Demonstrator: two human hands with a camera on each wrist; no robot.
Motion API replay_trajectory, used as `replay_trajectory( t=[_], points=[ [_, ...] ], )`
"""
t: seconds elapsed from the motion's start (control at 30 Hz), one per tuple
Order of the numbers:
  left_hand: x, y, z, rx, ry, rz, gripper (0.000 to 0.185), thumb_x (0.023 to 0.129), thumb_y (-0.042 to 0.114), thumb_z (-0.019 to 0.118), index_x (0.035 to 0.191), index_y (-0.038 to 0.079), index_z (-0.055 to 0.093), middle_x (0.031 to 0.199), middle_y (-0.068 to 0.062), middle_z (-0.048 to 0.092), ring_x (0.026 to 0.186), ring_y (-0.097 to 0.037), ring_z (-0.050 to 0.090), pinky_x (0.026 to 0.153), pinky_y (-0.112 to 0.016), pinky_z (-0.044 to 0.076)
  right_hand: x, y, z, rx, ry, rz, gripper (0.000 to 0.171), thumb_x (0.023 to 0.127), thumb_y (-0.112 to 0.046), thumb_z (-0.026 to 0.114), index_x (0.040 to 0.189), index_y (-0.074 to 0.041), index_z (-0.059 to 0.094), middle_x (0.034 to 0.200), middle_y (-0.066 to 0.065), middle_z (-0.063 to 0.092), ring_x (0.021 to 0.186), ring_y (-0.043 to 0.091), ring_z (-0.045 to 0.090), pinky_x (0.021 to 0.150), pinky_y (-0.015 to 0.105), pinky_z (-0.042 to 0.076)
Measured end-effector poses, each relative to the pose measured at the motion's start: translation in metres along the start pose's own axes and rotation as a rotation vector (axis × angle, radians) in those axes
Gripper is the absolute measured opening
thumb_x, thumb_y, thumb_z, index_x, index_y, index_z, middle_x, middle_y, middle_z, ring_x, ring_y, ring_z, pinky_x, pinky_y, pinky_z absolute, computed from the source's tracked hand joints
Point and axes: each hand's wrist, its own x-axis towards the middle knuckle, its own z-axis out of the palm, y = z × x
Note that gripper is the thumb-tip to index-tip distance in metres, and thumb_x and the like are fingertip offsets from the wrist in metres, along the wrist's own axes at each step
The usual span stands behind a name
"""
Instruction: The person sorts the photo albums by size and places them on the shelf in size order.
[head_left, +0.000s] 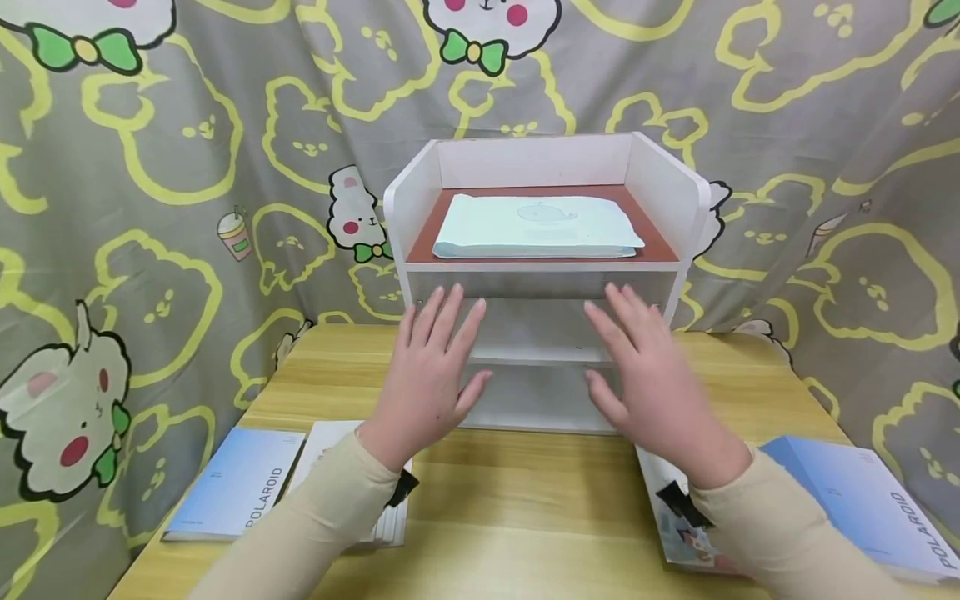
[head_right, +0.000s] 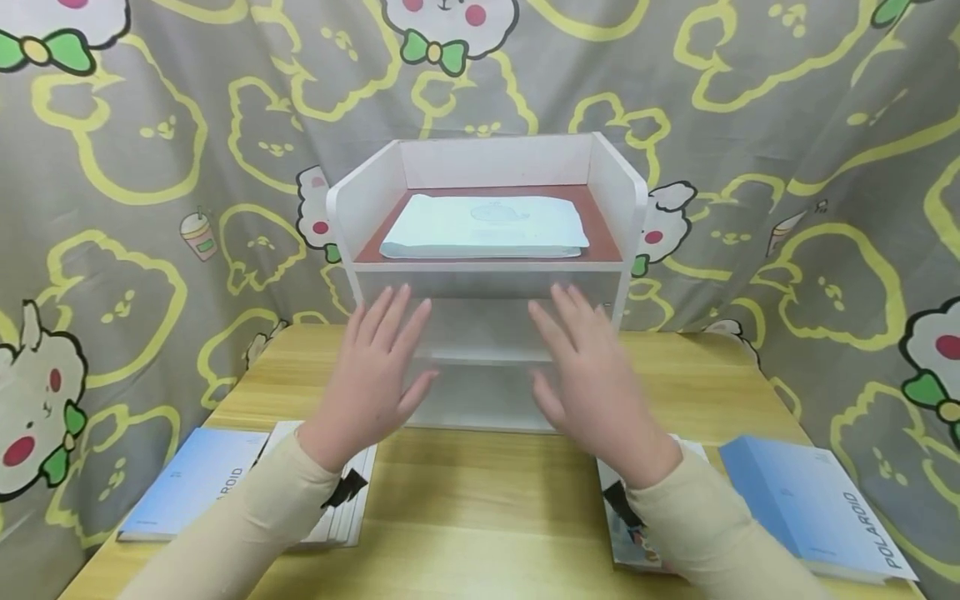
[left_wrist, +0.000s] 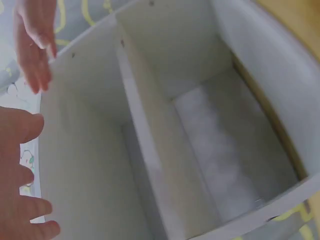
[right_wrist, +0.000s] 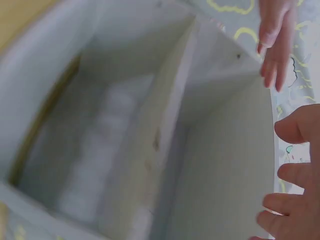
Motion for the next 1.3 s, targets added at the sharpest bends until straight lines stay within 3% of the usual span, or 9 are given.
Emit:
replay_trajectory(
  t=[0.27, 0.5, 0.73, 1.0, 1.17, 1.3],
  points=[
    [-0.044, 0.009, 0.007, -0.041, -0.133, -0.045, 0.085, 0.094, 0.05, 0.066, 0.161, 0.013, 0.028, 0.162, -0.02, 0.03, 0.149, -0.04, 0.024, 0.117, -0.064, 0.018, -0.046, -0.022, 0.018, 0.188, -0.188, 0.162, 0.074, 0.089, -0.022, 0.074, 0.155, -0.01, 0.042, 0.156, 0.015, 0.039, 0.138, 0.037, 0.043, 0.105, 0.06, 0.042],
    [-0.079, 0.008, 0.011, -0.06, -0.21, -0.08, 0.079, 0.095, 0.051, 0.064, 0.157, 0.011, 0.037, 0.157, -0.021, 0.038, 0.141, -0.043, 0.037, 0.112, -0.067, 0.028, -0.07, -0.027, 0.042, 0.288, -0.361, 0.288, 0.068, 0.094, -0.024, 0.072, 0.154, -0.01, 0.043, 0.153, 0.015, 0.044, 0.136, 0.037, 0.045, 0.106, 0.059, 0.042],
    [-0.106, -0.002, 0.017, -0.079, -0.34, -0.159, 0.077, 0.096, 0.056, 0.06, 0.156, 0.013, 0.04, 0.153, -0.02, 0.044, 0.138, -0.043, 0.041, 0.112, -0.066, 0.029, -0.084, -0.026, 0.061, 0.335, -0.532, 0.351, 0.066, 0.096, -0.031, 0.07, 0.151, -0.005, 0.045, 0.148, 0.017, 0.05, 0.134, 0.038, 0.048, 0.109, 0.057, 0.04],
    [-0.135, -0.027, 0.013, -0.146, -0.472, -0.245, 0.073, 0.095, 0.051, 0.065, 0.153, 0.011, 0.045, 0.154, -0.021, 0.043, 0.138, -0.044, 0.04, 0.108, -0.065, 0.034, -0.095, -0.018, 0.07, 0.428, -0.768, 0.428, 0.076, 0.099, -0.039, 0.065, 0.156, 0.0, 0.034, 0.154, 0.018, 0.044, 0.141, 0.036, 0.041, 0.114, 0.053, 0.034],
    [-0.149, -0.057, 0.007, -0.156, -0.578, -0.291, 0.074, 0.093, 0.052, 0.069, 0.151, 0.01, 0.049, 0.155, -0.026, 0.038, 0.138, -0.051, 0.038, 0.101, -0.073, 0.035, -0.097, -0.011, 0.072, 0.391, -0.789, 0.441, 0.078, 0.098, -0.042, 0.065, 0.156, 0.001, 0.035, 0.151, 0.019, 0.047, 0.139, 0.038, 0.043, 0.113, 0.055, 0.035],
    [-0.162, -0.083, 0.006, -0.167, -0.724, -0.364, 0.087, 0.085, 0.063, 0.071, 0.151, 0.011, 0.048, 0.156, -0.032, 0.031, 0.136, -0.061, 0.031, 0.093, -0.079, 0.036, -0.1, -0.01, 0.073, 0.366, -0.802, 0.437, 0.075, 0.098, -0.041, 0.066, 0.152, 0.003, 0.04, 0.15, 0.021, 0.048, 0.138, 0.039, 0.045, 0.113, 0.054, 0.035]
  ],
)
